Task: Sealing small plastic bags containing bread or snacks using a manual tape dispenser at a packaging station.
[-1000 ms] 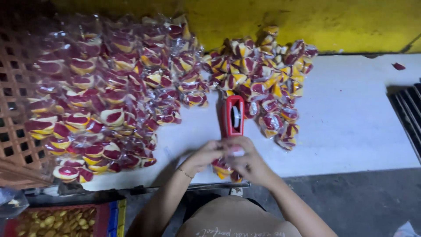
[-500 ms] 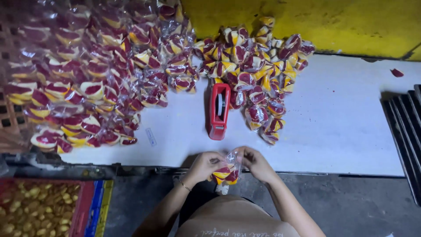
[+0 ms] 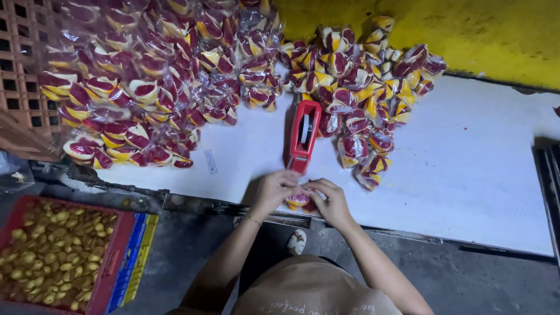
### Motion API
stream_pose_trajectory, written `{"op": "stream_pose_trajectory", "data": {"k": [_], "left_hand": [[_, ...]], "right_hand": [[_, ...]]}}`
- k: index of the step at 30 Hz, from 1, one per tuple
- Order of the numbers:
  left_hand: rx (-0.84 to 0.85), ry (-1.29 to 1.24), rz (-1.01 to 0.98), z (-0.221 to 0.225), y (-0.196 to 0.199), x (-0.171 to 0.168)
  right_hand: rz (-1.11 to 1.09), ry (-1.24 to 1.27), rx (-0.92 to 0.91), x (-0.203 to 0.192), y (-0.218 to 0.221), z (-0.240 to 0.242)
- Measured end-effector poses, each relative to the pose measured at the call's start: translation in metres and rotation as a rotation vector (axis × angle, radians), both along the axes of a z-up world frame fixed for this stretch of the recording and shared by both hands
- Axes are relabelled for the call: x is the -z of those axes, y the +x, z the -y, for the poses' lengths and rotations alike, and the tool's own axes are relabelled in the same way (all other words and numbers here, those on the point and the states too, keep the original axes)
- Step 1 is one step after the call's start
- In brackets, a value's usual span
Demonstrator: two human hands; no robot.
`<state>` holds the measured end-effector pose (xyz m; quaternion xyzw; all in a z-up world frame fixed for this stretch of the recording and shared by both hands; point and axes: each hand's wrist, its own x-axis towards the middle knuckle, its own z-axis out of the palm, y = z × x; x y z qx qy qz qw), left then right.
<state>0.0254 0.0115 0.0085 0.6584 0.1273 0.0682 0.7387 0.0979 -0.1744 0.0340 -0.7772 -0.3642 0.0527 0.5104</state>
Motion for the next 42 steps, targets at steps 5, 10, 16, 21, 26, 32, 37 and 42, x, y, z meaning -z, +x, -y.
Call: {"op": "stream_pose_trajectory", "data": {"k": [5, 10, 16, 21, 26, 32, 37, 42], "left_hand": [[-0.109, 0.872, 0.081, 0.008, -0.011, -0.001], [-0.148, 1.016, 0.148, 0.018, -0.007, 0.034], [-0.257, 0.317, 0.056, 0.014, 0.017, 0.055], [-0.246, 0.306, -0.036, -0.015, 0.006, 0.026], [-0.218, 0.415, 0.018, -0.032, 0.017, 0.012], [-0.164, 0.451, 0.017, -0.051, 0.023, 0.004], [-0.123, 0.36, 0.122, -0.059, 0.043, -0.027], [-0.11, 0.813, 1.048, -0.07, 0.069, -0.046]], "right_hand": [[0.267, -0.184, 0.082, 0.049, 0.0, 0.002], [0.202, -0.15, 0.156, 0.046, -0.012, -0.015], [-0.18, -0.01, 0.453, 0.049, 0.01, -0.039], [-0.411, -0.071, 0.501, 0.026, 0.054, -0.058], [-0.449, -0.176, 0.503, -0.005, 0.057, -0.085], [-0.094, -0.379, 0.492, -0.013, 0.01, -0.054], [-0.314, 0.097, 0.392, -0.039, 0.0, -0.09], [-0.33, 0.214, 0.594, -0.053, 0.006, -0.115]]}}
